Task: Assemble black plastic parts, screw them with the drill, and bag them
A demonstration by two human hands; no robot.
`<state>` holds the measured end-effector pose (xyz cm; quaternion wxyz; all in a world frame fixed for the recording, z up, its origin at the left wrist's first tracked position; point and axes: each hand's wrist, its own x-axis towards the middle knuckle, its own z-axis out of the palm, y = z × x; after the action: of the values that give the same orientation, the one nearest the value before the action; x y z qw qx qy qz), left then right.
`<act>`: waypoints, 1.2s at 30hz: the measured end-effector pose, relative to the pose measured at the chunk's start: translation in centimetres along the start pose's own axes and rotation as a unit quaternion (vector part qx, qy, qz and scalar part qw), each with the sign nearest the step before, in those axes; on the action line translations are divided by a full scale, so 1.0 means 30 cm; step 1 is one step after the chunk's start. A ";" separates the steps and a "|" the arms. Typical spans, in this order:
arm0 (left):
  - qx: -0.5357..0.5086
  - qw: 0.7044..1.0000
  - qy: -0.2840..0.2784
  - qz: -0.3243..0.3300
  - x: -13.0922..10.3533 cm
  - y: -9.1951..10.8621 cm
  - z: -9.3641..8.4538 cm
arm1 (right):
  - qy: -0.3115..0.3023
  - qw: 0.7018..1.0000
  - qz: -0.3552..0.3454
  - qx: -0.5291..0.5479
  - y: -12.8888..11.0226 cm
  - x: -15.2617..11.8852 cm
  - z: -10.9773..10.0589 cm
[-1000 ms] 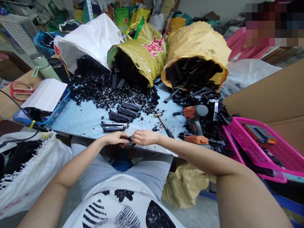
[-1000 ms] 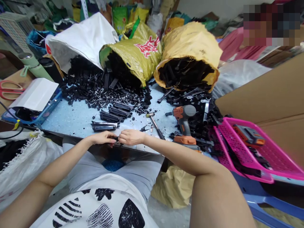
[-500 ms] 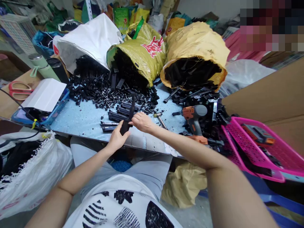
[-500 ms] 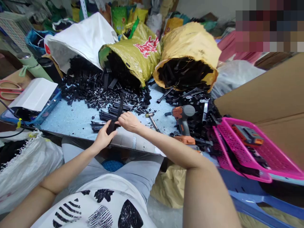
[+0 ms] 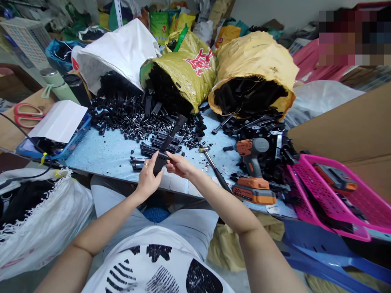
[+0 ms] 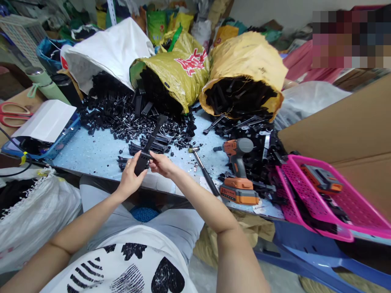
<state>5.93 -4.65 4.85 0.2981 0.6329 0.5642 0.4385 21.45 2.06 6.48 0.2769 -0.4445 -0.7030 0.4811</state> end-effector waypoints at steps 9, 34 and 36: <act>-0.053 0.998 -0.032 -0.018 -0.007 -0.005 -0.008 | 0.038 0.998 -0.049 0.010 0.021 -0.041 0.023; 0.110 0.993 0.017 0.033 -0.032 0.018 -0.025 | -0.013 0.967 0.058 0.247 -0.025 -0.025 0.065; 0.167 0.983 0.017 0.079 -0.032 0.014 -0.042 | -0.084 0.919 0.122 0.366 -0.039 -0.032 0.088</act>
<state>5.02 -5.81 5.57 0.1435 0.7087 0.5829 0.3708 19.29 -0.10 6.59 0.2988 -0.3527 -0.4390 0.7705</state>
